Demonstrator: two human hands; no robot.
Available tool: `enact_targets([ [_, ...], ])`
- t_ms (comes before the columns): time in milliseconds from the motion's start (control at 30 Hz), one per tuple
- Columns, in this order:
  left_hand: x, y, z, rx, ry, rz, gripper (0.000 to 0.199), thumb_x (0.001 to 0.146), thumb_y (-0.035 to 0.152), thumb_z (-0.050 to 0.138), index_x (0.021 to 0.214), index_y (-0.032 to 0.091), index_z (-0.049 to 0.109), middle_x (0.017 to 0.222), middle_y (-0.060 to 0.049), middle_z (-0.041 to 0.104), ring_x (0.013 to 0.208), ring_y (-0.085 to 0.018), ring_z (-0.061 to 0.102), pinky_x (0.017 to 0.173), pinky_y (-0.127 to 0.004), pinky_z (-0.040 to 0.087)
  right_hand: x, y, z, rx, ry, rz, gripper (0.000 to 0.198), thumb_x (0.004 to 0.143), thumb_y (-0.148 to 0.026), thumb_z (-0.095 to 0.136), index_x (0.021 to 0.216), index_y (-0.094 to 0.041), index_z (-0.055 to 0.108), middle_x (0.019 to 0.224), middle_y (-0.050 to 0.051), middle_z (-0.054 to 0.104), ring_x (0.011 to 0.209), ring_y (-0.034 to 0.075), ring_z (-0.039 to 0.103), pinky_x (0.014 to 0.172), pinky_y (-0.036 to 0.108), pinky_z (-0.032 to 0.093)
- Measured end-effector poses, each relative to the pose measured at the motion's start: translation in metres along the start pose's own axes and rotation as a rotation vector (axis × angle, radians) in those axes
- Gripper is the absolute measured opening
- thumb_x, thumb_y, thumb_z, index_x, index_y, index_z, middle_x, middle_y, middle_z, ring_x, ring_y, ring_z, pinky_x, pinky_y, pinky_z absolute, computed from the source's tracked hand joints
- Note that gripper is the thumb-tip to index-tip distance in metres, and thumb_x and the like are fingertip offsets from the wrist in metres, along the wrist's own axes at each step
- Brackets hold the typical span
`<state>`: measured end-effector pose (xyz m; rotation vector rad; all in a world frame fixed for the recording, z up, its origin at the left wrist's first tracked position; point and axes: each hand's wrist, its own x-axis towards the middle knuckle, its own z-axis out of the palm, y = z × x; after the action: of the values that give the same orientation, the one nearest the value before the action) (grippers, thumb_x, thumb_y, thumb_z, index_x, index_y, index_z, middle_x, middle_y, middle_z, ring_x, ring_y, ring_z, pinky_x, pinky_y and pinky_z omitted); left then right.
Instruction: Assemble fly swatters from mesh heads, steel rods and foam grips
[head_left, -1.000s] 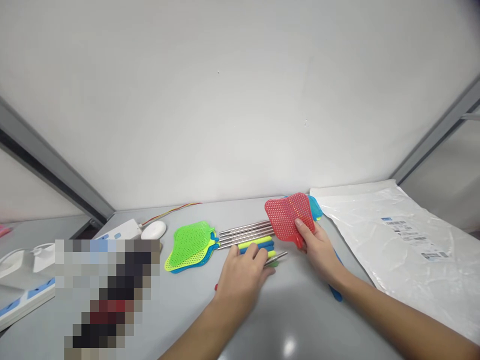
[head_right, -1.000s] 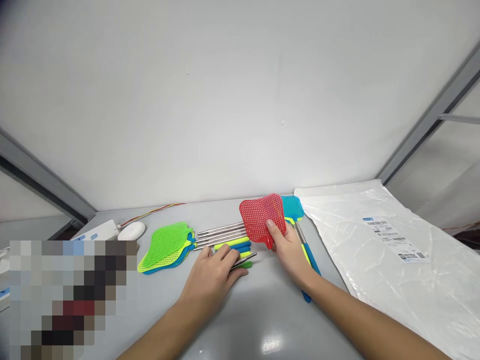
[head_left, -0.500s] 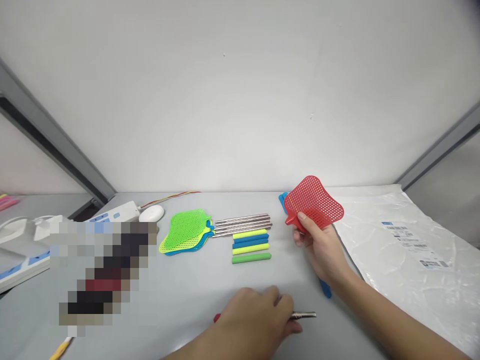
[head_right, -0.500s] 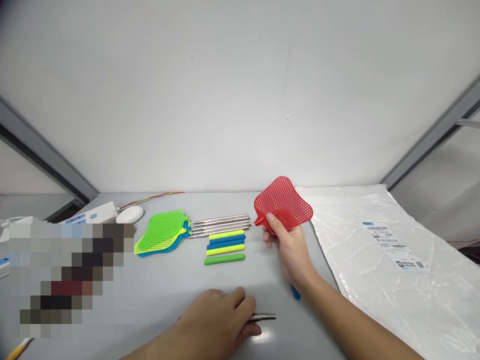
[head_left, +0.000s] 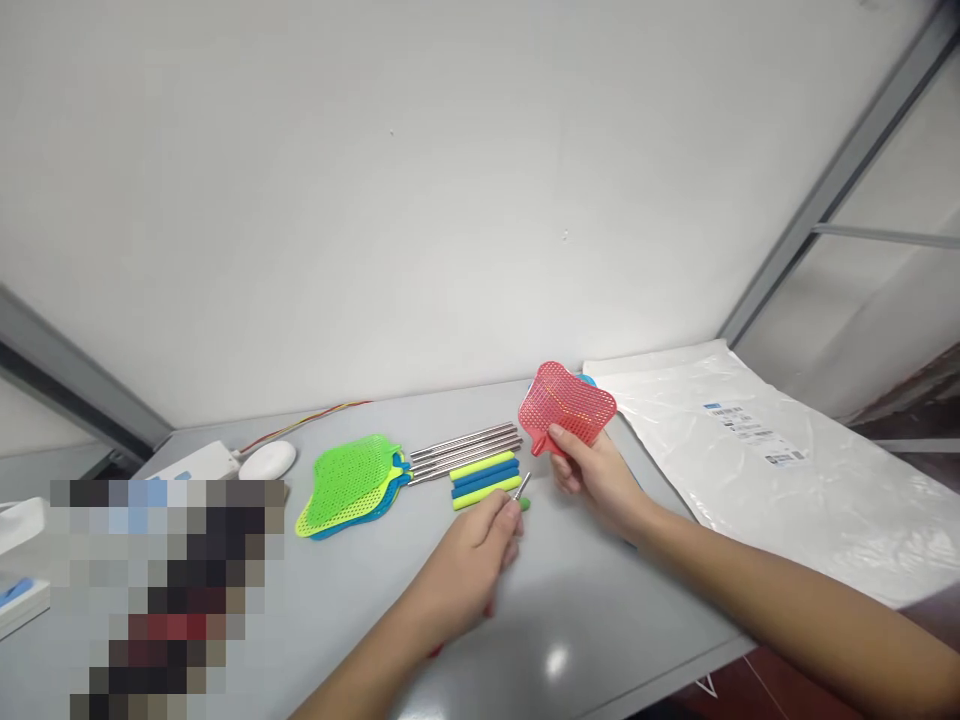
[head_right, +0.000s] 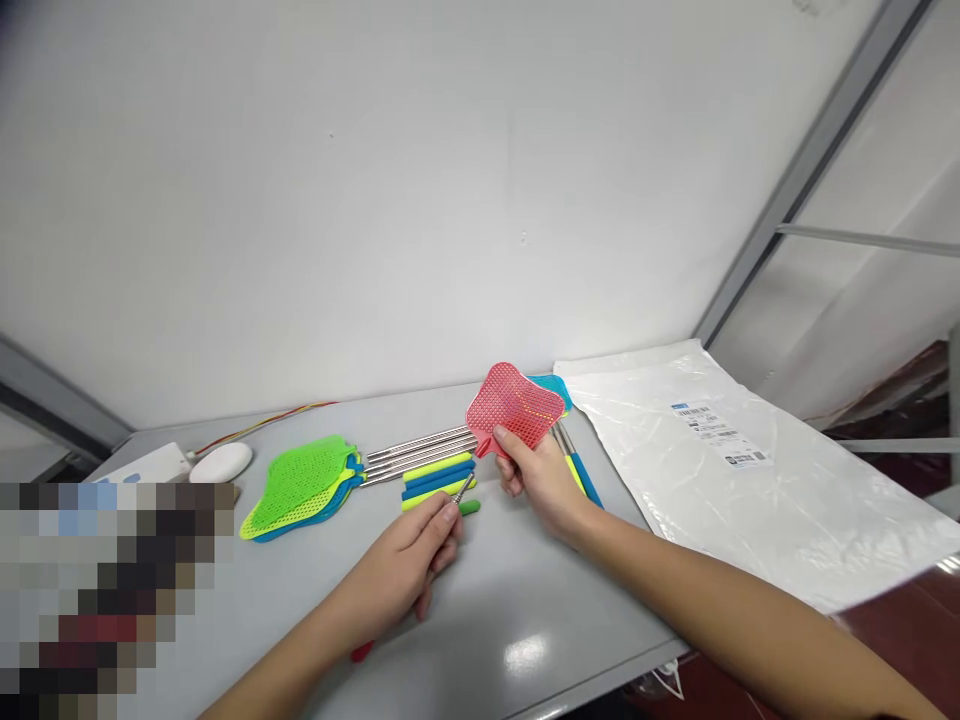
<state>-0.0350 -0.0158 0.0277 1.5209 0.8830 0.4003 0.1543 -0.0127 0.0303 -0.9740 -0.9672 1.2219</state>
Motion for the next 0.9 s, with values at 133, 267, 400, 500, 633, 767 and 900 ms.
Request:
enact_targets([
  [133, 0.005, -0.002, 0.002, -0.232, -0.035, 0.010, 0.039, 0.091, 0.058, 0.036, 0.079, 0.021, 0.042, 0.059, 0.009, 0.036, 0.036, -0.005, 0.026, 0.040, -0.024, 0.046, -0.003, 0.003, 0.005, -0.022, -0.010, 0.012, 0.036, 0.088, -0.049, 0.056, 0.068, -0.020, 0.047, 0.048, -0.007, 0.046, 0.037, 0.007, 0.034, 0.038, 0.022, 0.030],
  [267, 0.008, -0.004, 0.004, -0.324, -0.056, 0.030, 0.038, 0.092, 0.056, 0.039, 0.078, 0.020, 0.042, 0.058, 0.010, 0.037, 0.036, -0.004, 0.026, 0.041, -0.023, 0.045, -0.008, 0.003, 0.009, -0.020, -0.031, 0.080, 0.037, 0.088, -0.050, 0.055, 0.067, -0.020, 0.049, 0.046, -0.006, 0.047, 0.037, 0.007, 0.037, 0.039, 0.022, 0.030],
  [400, 0.010, -0.007, 0.004, -0.326, -0.033, 0.004, 0.038, 0.092, 0.055, 0.038, 0.079, 0.019, 0.045, 0.058, 0.009, 0.034, 0.037, -0.005, 0.028, 0.039, -0.021, 0.043, -0.010, 0.004, 0.012, 0.029, -0.038, 0.134, 0.043, 0.088, -0.050, 0.054, 0.059, -0.019, 0.047, 0.044, -0.006, 0.044, 0.036, 0.007, 0.036, 0.039, 0.022, 0.029],
  [500, 0.009, -0.007, 0.002, -0.345, -0.045, -0.017, 0.037, 0.093, 0.052, 0.038, 0.078, 0.020, 0.045, 0.055, 0.010, 0.031, 0.037, -0.005, 0.026, 0.038, -0.021, 0.043, -0.011, 0.005, 0.012, 0.046, -0.041, 0.171, 0.047, 0.088, -0.051, 0.054, 0.055, -0.019, 0.046, 0.042, -0.006, 0.043, 0.035, 0.006, 0.034, 0.039, 0.022, 0.028],
  [633, 0.008, -0.005, -0.002, -0.379, -0.098, 0.002, 0.037, 0.094, 0.051, 0.037, 0.076, 0.020, 0.044, 0.052, 0.010, 0.027, 0.037, -0.005, 0.024, 0.040, -0.021, 0.044, -0.012, 0.006, 0.009, -0.006, -0.063, 0.150, 0.049, 0.091, -0.049, 0.051, 0.053, -0.018, 0.047, 0.043, -0.005, 0.044, 0.035, 0.006, 0.035, 0.040, 0.023, 0.027],
  [767, 0.006, -0.004, -0.003, -0.475, -0.179, 0.020, 0.036, 0.095, 0.049, 0.036, 0.075, 0.020, 0.041, 0.051, 0.011, 0.026, 0.037, -0.005, 0.019, 0.041, -0.022, 0.044, -0.012, 0.008, 0.006, -0.067, -0.103, 0.123, 0.050, 0.092, -0.048, 0.049, 0.052, -0.018, 0.045, 0.041, -0.005, 0.041, 0.035, 0.006, 0.033, 0.039, 0.023, 0.024],
  [900, 0.002, 0.001, -0.001, -0.566, -0.239, 0.008, 0.034, 0.096, 0.047, 0.035, 0.075, 0.021, 0.038, 0.052, 0.010, 0.027, 0.037, -0.005, 0.018, 0.040, -0.020, 0.041, -0.016, 0.008, 0.007, -0.069, -0.140, 0.121, 0.052, 0.091, -0.050, 0.050, 0.050, -0.020, 0.039, 0.039, -0.007, 0.035, 0.035, 0.006, 0.026, 0.038, 0.024, 0.020],
])
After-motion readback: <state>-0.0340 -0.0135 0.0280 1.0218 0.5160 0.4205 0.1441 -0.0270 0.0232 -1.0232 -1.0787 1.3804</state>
